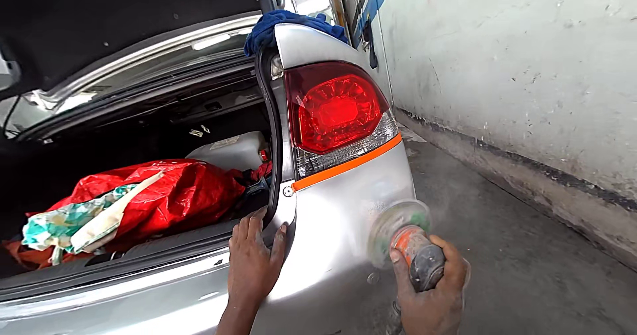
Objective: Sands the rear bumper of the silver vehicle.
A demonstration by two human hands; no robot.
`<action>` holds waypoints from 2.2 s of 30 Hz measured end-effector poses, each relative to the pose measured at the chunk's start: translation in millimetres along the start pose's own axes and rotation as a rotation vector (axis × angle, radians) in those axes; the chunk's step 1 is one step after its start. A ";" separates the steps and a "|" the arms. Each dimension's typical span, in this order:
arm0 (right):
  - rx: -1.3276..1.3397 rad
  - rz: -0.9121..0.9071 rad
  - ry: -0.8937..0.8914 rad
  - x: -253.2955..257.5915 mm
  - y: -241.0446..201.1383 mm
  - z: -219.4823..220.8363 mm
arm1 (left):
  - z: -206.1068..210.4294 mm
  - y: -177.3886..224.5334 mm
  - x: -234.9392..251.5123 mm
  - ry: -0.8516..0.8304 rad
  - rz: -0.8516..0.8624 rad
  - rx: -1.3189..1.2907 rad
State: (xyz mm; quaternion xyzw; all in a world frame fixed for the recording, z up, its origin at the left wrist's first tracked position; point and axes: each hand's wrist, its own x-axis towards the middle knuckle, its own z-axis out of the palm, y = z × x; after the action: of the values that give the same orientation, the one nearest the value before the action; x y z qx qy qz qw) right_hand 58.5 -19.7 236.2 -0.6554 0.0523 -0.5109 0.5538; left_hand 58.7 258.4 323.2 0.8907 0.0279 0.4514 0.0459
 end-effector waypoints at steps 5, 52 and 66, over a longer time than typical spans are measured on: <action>0.000 0.164 0.022 34.6 24.2 -6.2 | 1.7 1.9 0.4 0.006 -0.014 0.010; -0.325 0.071 -0.229 88.3 -1.4 -18.3 | 1.0 0.0 -0.3 -0.012 -0.025 0.015; -0.321 0.036 -0.219 88.5 -10.6 -9.5 | 1.9 1.3 2.3 0.022 -0.007 0.008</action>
State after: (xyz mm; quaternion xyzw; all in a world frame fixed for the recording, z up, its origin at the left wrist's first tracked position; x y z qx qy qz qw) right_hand 88.1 -78.2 297.3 -0.7860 0.0844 -0.4117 0.4535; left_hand 61.6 257.1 324.1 0.8857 0.0332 0.4610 0.0434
